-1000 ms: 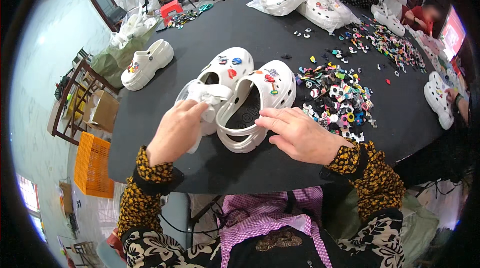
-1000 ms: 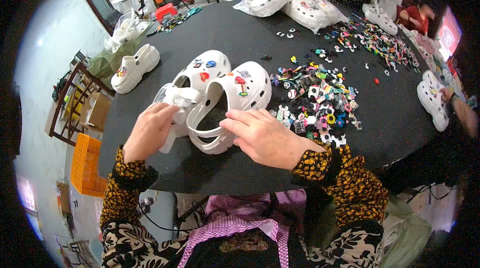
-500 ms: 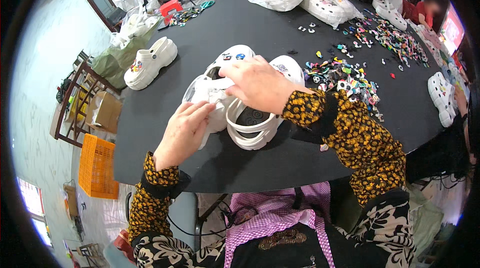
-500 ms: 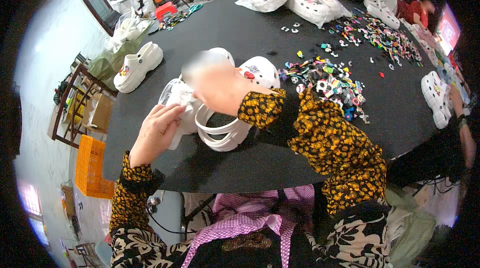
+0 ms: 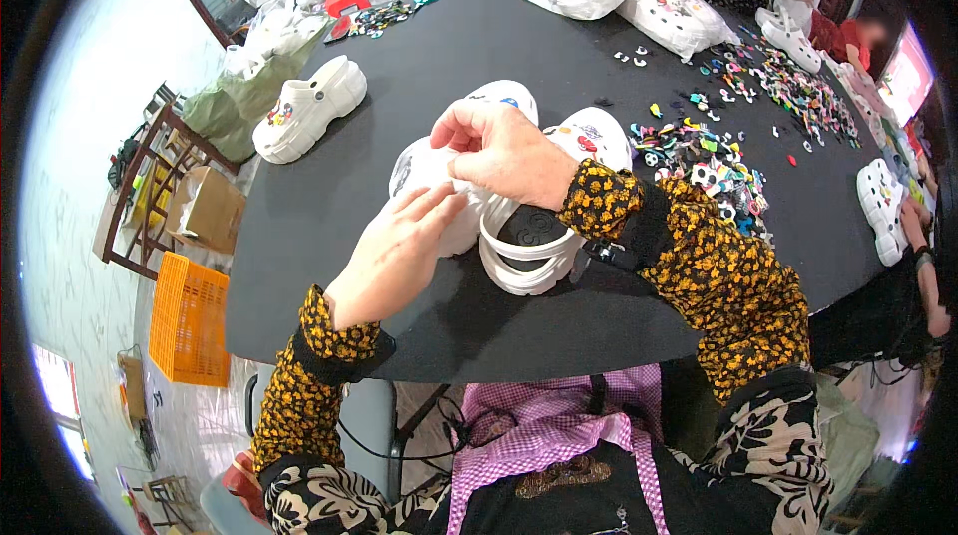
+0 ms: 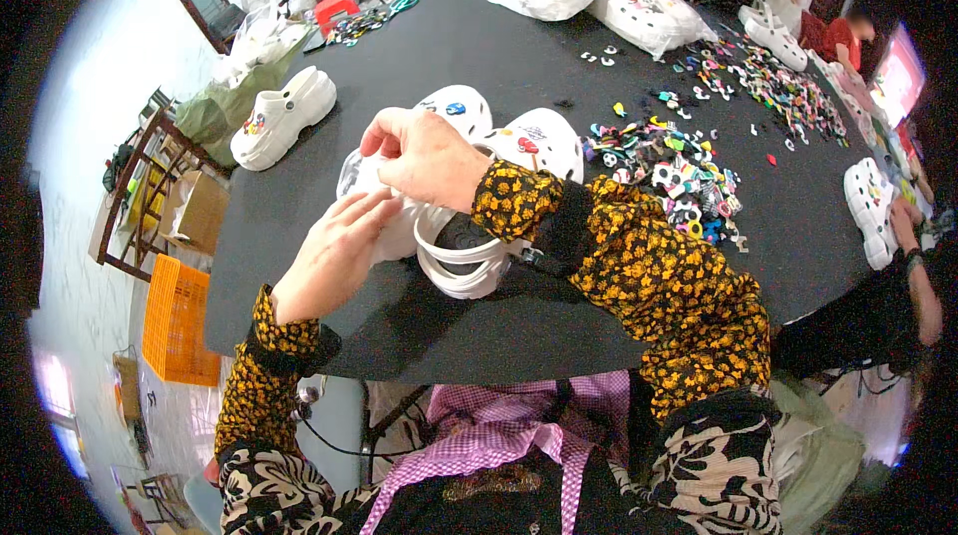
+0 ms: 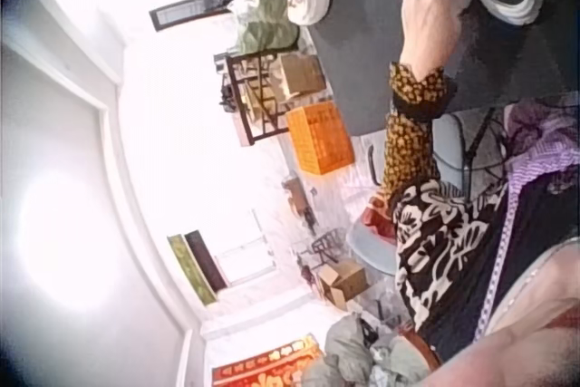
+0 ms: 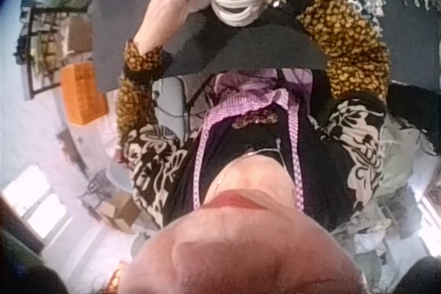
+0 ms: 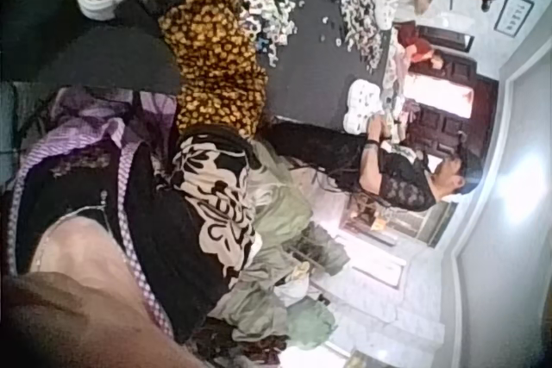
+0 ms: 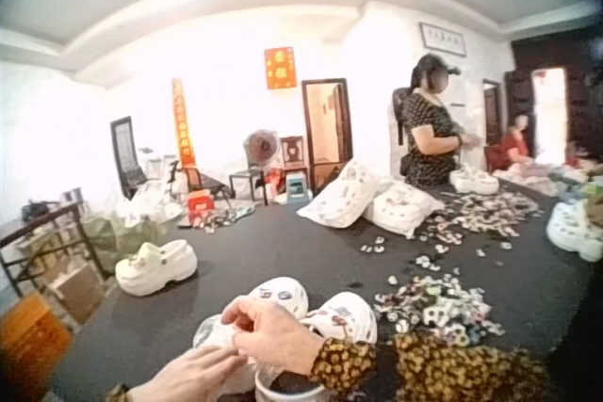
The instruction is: Decorate clog-style shoes by inserting plastic charms into the holes.
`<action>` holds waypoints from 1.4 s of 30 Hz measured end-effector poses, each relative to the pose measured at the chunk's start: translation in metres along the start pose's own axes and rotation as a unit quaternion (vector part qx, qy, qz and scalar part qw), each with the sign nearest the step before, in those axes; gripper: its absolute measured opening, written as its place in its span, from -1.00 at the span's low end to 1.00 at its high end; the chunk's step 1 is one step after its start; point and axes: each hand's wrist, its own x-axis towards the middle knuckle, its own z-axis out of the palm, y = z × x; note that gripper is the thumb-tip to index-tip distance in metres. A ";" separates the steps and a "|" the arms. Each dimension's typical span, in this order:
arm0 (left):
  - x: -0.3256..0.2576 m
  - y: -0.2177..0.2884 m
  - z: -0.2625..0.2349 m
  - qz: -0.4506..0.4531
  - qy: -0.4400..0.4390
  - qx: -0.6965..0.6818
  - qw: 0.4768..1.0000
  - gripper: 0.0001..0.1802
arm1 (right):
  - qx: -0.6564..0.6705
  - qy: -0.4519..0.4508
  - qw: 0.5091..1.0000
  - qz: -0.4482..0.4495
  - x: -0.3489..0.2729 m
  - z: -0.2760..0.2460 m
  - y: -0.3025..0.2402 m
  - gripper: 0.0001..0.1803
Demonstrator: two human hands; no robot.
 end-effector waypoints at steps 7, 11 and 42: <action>-0.005 -0.005 0.010 0.009 0.006 0.011 1.000 -0.45 | -0.009 -0.039 0.995 0.094 0.004 -0.008 -0.004 -0.68; -0.003 -0.006 0.006 -0.008 -0.008 -0.007 1.000 -0.56 | 0.148 -0.037 0.986 0.067 0.003 -0.002 0.003 -0.70; 0.006 -0.040 0.040 0.004 0.183 -0.170 0.968 -0.65 | 0.049 -0.042 0.992 0.109 0.015 -0.008 -0.009 -0.64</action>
